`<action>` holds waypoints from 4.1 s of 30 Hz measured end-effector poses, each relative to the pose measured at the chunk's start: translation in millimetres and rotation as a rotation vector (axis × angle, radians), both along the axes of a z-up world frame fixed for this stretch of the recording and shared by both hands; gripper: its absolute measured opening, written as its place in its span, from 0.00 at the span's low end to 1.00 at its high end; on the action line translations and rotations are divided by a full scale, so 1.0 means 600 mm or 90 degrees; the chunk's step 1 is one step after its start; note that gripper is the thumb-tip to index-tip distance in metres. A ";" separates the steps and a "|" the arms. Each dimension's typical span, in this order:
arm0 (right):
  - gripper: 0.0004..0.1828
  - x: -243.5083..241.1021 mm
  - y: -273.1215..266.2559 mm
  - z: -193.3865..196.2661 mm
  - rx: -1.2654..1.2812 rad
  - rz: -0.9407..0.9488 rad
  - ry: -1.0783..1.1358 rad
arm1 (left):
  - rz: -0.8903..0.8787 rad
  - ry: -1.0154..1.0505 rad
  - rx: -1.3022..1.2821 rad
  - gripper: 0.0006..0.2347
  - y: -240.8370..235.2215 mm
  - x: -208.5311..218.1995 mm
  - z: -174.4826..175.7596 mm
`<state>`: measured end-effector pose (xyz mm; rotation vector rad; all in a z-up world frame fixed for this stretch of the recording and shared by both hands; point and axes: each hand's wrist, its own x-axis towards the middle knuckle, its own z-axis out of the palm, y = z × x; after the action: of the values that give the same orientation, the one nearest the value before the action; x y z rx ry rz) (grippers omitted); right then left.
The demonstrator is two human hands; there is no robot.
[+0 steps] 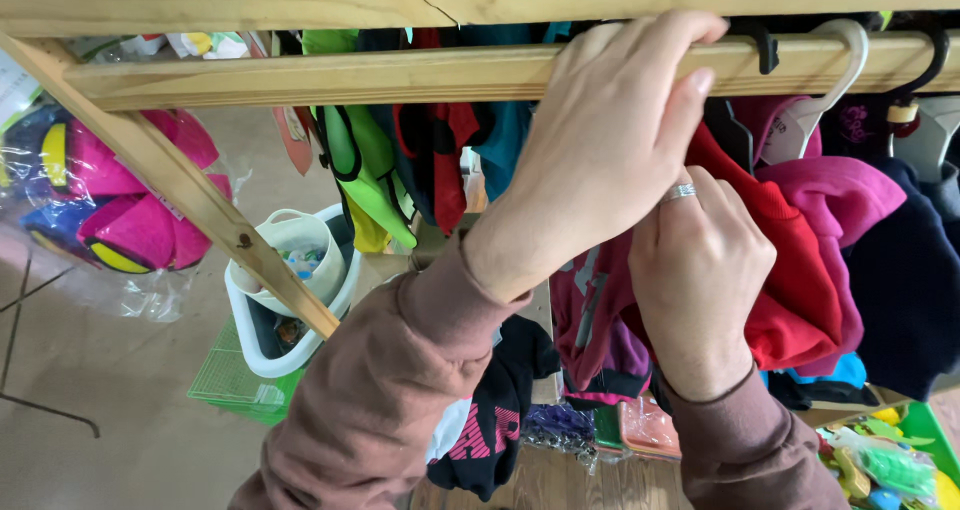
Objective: The person takes various small pet garments from a box, places them on hangers, and hangs them on a wooden clothing rack.
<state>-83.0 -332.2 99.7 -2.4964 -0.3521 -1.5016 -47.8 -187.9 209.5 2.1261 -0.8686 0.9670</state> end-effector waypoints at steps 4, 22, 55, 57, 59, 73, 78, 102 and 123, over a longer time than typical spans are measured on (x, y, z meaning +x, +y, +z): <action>0.10 -0.011 0.012 0.017 -0.013 -0.006 -0.056 | 0.108 -0.081 0.065 0.12 0.011 0.004 -0.013; 0.11 -0.007 0.013 0.010 -0.002 0.030 -0.015 | 0.112 0.096 0.036 0.20 0.002 0.074 -0.017; 0.24 -0.016 0.002 -0.040 0.019 -0.033 -0.031 | -0.023 -0.124 0.081 0.22 0.056 0.071 -0.043; 0.20 -0.017 -0.001 -0.040 0.036 -0.030 -0.022 | 0.007 -0.150 0.094 0.20 0.054 0.072 -0.047; 0.21 -0.017 -0.002 -0.038 0.043 -0.027 -0.013 | -0.048 -0.169 0.047 0.18 0.054 0.058 -0.053; 0.22 -0.054 0.001 0.018 0.301 0.108 0.139 | -0.328 0.437 -0.631 0.25 0.047 0.220 -0.253; 0.27 -0.076 -0.002 0.060 0.537 0.309 0.336 | -0.376 0.581 -0.541 0.21 0.021 0.277 -0.256; 0.11 -0.057 -0.022 -0.048 0.303 0.110 0.051 | -0.574 0.429 -0.686 0.08 -0.011 0.365 -0.308; 0.12 -0.091 -0.029 -0.059 0.191 0.095 0.025 | -0.523 0.411 -0.553 0.14 -0.027 0.382 -0.316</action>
<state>-137.6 -349.9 64.6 -2.2108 -0.2761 -1.3358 181.2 -204.3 20.0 1.0367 -0.6860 0.1193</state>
